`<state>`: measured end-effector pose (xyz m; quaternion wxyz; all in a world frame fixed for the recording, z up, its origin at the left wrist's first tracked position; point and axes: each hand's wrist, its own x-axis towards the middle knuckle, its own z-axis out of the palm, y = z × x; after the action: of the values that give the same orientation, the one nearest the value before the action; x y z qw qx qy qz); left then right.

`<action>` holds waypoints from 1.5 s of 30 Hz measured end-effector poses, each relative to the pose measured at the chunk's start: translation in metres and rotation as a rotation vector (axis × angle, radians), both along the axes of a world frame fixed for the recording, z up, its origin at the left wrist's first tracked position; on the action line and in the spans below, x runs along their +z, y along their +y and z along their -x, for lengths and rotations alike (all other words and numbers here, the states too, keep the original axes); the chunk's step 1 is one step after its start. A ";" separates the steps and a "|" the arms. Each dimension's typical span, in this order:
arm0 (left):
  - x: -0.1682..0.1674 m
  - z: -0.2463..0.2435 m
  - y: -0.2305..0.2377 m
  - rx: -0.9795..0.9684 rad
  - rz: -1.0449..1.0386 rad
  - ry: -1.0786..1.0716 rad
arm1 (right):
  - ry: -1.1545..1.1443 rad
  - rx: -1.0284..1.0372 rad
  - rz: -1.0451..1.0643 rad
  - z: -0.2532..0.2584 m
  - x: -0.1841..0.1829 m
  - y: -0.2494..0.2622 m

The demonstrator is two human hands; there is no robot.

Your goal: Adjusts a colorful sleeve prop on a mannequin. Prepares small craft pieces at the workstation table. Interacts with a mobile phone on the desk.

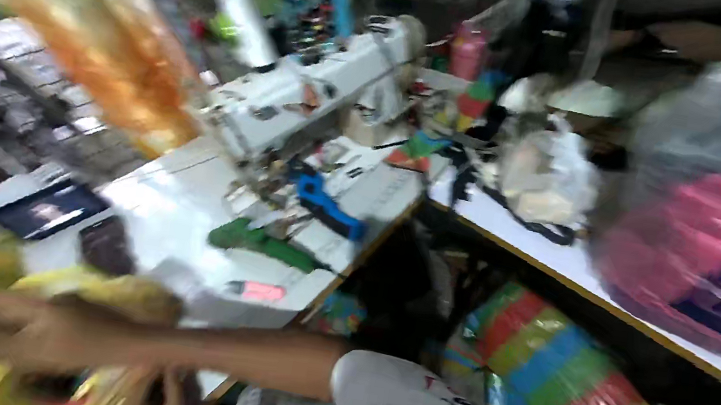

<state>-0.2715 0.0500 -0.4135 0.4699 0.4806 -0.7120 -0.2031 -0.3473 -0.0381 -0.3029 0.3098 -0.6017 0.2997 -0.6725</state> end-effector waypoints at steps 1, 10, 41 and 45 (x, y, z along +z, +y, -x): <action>0.005 -0.001 0.004 -0.015 -0.031 -0.011 | -0.116 0.123 -0.085 0.010 0.010 0.010; 0.040 -0.025 0.036 0.127 -0.208 0.383 | -0.306 0.529 -0.482 0.046 -0.009 0.013; 0.039 0.009 0.031 0.063 -0.390 0.377 | 0.664 0.254 -0.322 0.126 -0.066 0.068; 0.052 0.017 0.035 0.084 -0.331 0.442 | 0.513 0.126 -0.287 0.129 -0.064 0.078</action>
<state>-0.2885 0.0846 -0.3615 0.5372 0.5239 -0.5286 -0.3969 -0.4763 0.0399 -0.3668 0.3471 -0.7193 0.4221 -0.4288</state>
